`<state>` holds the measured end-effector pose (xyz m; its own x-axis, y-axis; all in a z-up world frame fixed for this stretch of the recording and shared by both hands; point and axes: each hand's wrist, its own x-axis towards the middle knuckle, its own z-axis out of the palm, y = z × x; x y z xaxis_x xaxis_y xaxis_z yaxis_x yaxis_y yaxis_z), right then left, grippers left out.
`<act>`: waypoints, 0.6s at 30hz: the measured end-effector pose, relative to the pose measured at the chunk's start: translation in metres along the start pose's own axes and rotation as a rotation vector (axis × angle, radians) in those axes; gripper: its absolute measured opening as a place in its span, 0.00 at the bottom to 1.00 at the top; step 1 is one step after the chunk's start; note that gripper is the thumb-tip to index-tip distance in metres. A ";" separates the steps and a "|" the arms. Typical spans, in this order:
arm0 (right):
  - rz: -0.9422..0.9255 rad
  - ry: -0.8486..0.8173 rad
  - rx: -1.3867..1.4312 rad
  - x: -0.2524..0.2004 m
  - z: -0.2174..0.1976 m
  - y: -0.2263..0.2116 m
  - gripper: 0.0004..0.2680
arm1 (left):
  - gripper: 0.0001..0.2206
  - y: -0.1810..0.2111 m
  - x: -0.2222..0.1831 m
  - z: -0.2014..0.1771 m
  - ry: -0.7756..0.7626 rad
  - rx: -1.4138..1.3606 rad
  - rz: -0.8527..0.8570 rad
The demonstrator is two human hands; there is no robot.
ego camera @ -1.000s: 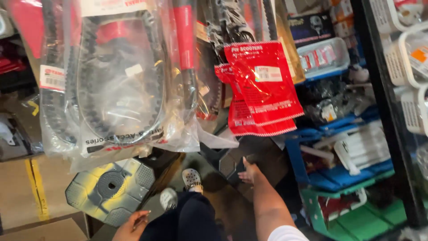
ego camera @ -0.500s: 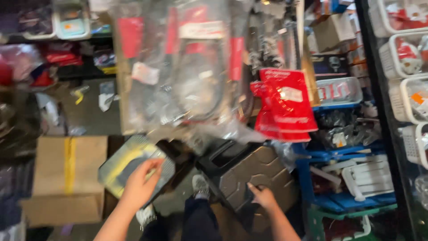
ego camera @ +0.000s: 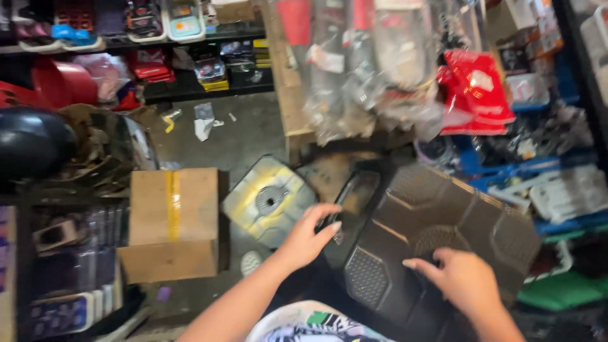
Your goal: Organizing and cleaning packaged motorcycle parts on a low wooden shelf
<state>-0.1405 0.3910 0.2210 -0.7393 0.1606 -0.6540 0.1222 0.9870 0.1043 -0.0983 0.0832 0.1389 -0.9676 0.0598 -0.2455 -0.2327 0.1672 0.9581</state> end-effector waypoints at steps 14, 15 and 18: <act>-0.851 -0.045 -0.313 -0.026 -0.010 -0.191 0.22 | 0.33 0.017 -0.065 -0.181 0.169 -0.025 -0.364; -0.876 -0.047 -0.324 -0.018 -0.007 -0.205 0.23 | 0.31 0.015 -0.071 -0.188 0.271 -0.045 -0.388; -0.942 -0.035 -0.346 -0.002 -0.003 -0.247 0.23 | 0.28 0.000 -0.078 -0.203 0.442 -0.104 -0.432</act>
<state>-0.1710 0.1467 0.1987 -0.4147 -0.6814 -0.6031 -0.7062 0.6589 -0.2589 -0.0423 -0.1217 0.1878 -0.7281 -0.4085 -0.5504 -0.5985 -0.0125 0.8010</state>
